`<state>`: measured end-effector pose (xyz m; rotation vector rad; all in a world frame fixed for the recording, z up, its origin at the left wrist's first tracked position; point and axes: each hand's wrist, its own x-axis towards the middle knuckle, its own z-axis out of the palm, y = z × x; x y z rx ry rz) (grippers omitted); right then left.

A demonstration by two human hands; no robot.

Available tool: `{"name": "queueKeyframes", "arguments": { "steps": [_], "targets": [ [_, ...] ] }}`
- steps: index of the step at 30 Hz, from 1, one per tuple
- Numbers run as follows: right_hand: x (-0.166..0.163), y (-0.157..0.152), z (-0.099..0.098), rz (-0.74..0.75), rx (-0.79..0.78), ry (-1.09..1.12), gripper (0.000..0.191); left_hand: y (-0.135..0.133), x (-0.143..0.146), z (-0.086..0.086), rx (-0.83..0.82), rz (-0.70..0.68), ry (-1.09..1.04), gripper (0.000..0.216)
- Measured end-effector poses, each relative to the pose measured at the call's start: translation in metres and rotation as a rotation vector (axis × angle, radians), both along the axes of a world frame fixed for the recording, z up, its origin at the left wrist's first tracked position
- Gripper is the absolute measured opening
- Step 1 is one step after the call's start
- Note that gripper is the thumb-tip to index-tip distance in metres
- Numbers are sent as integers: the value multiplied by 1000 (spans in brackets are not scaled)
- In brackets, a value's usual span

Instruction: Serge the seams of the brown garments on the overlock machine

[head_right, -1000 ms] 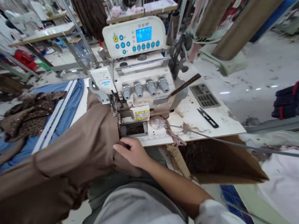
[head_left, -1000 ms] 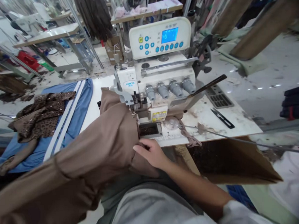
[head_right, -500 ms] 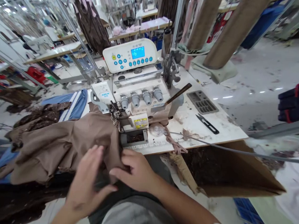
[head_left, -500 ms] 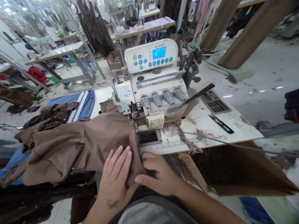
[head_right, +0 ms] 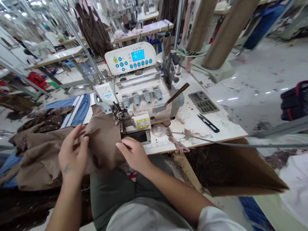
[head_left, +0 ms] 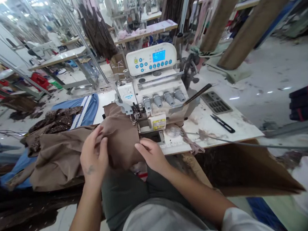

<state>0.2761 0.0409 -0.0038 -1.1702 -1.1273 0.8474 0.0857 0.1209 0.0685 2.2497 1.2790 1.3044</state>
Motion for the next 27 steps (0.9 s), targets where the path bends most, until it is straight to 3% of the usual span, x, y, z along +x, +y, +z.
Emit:
{"name": "queueKeyframes", "arguments": {
  "steps": [3,5,6,8,14,21,27],
  "targets": [
    [4,-1,-2,-87,53,-15,33,-6,8,-4,258,-292,240,43],
    [8,0,-2,-2,32,-9,33,-7,17,-5,286,-489,355,50],
    [9,0,-1,53,14,-19,36,-6,21,-4,298,-521,401,53],
    [11,-2,-1,117,-20,-50,45,-3,31,-3,340,-477,462,53],
    [8,-7,-5,69,-22,-21,51,0,47,0,307,-336,539,47],
    [15,9,9,-47,15,60,51,12,42,-12,177,-258,375,33],
    [5,-16,-9,24,-23,-186,51,29,41,-2,25,-303,363,36]
  ]
}}
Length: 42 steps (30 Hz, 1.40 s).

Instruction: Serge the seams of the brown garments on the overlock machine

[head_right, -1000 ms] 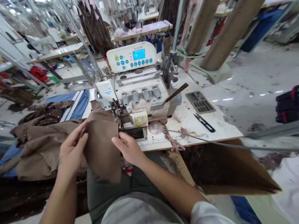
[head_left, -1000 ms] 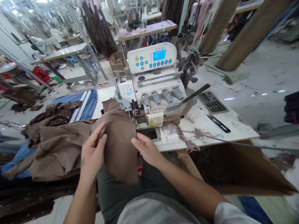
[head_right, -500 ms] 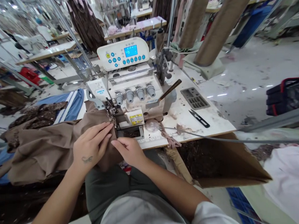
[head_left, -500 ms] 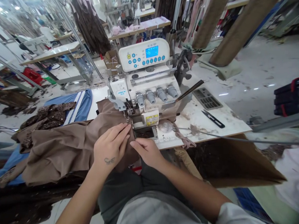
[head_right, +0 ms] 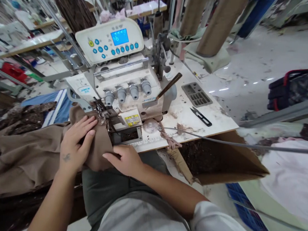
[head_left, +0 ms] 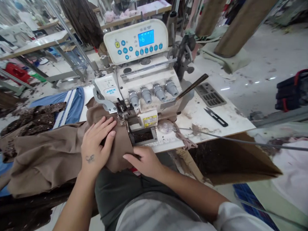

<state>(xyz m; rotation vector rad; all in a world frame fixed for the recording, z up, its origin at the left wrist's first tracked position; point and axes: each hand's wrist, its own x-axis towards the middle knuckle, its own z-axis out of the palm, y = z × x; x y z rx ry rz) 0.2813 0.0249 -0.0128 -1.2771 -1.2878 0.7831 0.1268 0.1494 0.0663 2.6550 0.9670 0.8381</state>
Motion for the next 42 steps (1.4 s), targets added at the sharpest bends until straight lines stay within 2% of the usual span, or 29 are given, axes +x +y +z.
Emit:
{"name": "queueKeyframes", "arguments": {
  "steps": [3,7,9,11,14,16,20,23,28,32,37,42],
  "targets": [
    [-6,-7,-3,23,22,-47,52,17,0,9,-88,-5,8,39],
    [-1,6,10,-16,60,-39,57,54,5,17,-150,36,72,39],
    [4,17,18,-22,41,30,57,71,12,19,-178,35,67,35],
    [7,25,22,15,-15,206,53,77,18,21,-142,88,16,30],
    [5,26,22,96,-123,476,46,57,19,25,69,222,-95,27],
    [2,19,19,115,-164,518,45,26,13,26,146,200,-162,25],
    [-4,8,14,85,-150,496,44,-30,0,19,68,27,-88,29],
    [-3,15,18,74,-118,498,47,-40,1,8,56,67,12,36],
    [1,35,26,26,-97,562,50,-11,15,-4,-44,84,-109,40],
    [4,33,12,67,-154,524,48,19,20,-8,-98,111,-135,38],
    [10,27,-14,93,-193,391,45,55,8,-13,-351,129,-275,34],
    [11,28,-14,111,-174,350,41,69,-14,-13,-584,146,-289,52]
  ]
}}
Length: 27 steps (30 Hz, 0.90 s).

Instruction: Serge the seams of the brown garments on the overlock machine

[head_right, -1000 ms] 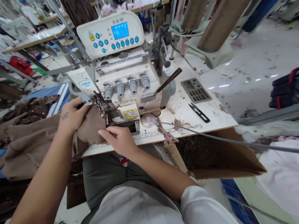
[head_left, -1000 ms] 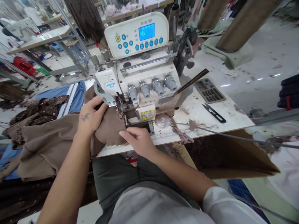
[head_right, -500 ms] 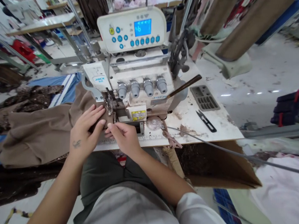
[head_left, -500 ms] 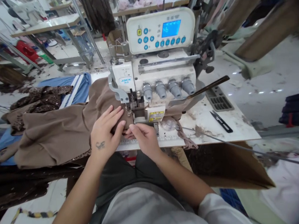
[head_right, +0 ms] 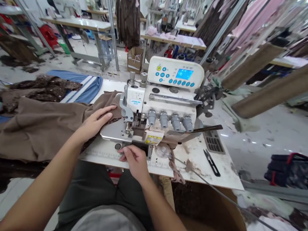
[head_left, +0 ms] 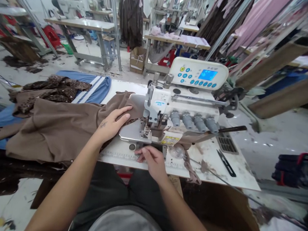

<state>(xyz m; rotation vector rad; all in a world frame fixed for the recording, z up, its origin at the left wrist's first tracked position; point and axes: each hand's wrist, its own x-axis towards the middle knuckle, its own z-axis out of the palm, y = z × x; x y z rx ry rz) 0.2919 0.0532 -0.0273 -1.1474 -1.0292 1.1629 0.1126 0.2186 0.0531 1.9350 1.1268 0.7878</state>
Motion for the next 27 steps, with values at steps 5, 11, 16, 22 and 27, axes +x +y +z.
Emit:
{"name": "queueKeyframes", "arguments": {
  "steps": [5,11,16,22,27],
  "targets": [
    [-4,3,4,-18,10,-52,41,-38,-12,-25,15,56,-56,60],
    [-4,2,4,46,91,-91,36,-121,-19,-83,123,313,-158,50],
    [-3,2,1,-44,164,-191,47,-144,14,-84,191,-88,212,11],
    [-2,9,-6,-547,35,165,61,-131,68,-57,261,-280,343,22],
    [5,-17,-2,-282,159,-120,49,-132,47,-44,289,-318,302,25]
  ]
}}
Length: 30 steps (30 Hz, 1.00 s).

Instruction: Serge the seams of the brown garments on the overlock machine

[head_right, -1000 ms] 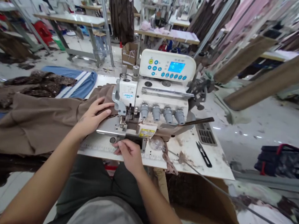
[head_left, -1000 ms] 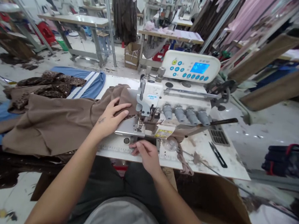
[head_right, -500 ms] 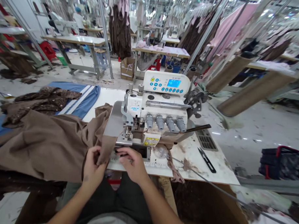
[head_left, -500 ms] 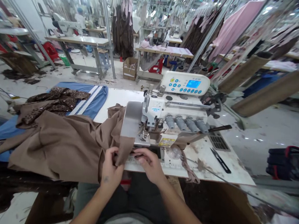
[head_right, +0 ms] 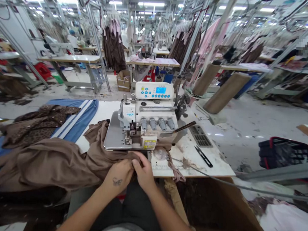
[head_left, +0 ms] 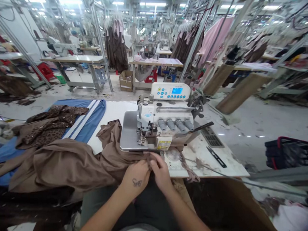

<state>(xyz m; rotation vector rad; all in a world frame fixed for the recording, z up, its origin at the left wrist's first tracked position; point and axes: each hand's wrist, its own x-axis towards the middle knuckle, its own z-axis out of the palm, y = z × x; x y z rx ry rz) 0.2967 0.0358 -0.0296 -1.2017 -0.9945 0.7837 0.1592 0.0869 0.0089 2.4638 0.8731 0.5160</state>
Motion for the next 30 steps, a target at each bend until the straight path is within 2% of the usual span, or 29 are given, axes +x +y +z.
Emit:
{"name": "queueKeyframes", "arguments": {
  "steps": [3,6,9,11,13,15,17,18,22,26,28,30],
  "targets": [
    [-1,-16,5,113,-2,-162,42,-6,-23,13,-43,83,-188,22],
    [-5,-14,15,105,-6,-209,35,-9,-45,34,-188,218,-384,20],
    [-9,0,31,21,-55,80,40,-4,-68,66,-353,400,-570,24],
    [-11,7,45,60,-112,284,47,4,-86,91,-564,447,-721,26],
    [-11,9,58,273,-184,338,55,15,-103,113,-841,398,-834,24],
    [-13,8,66,605,-251,270,60,28,-119,127,-1008,365,-947,19],
    [-17,5,67,793,-276,269,63,39,-132,128,-1039,397,-1059,16],
    [-20,4,66,792,-283,326,63,42,-137,125,-1045,425,-1100,17],
    [-34,5,56,598,-321,695,54,48,-146,102,-1126,506,-1181,18],
    [-46,11,56,663,-397,886,36,49,-144,85,-1157,615,-1308,18],
    [-47,14,57,719,-424,882,36,47,-144,78,-1182,572,-1288,21],
    [-39,14,57,677,-401,770,43,41,-153,73,-1240,445,-1113,36]
  ]
}}
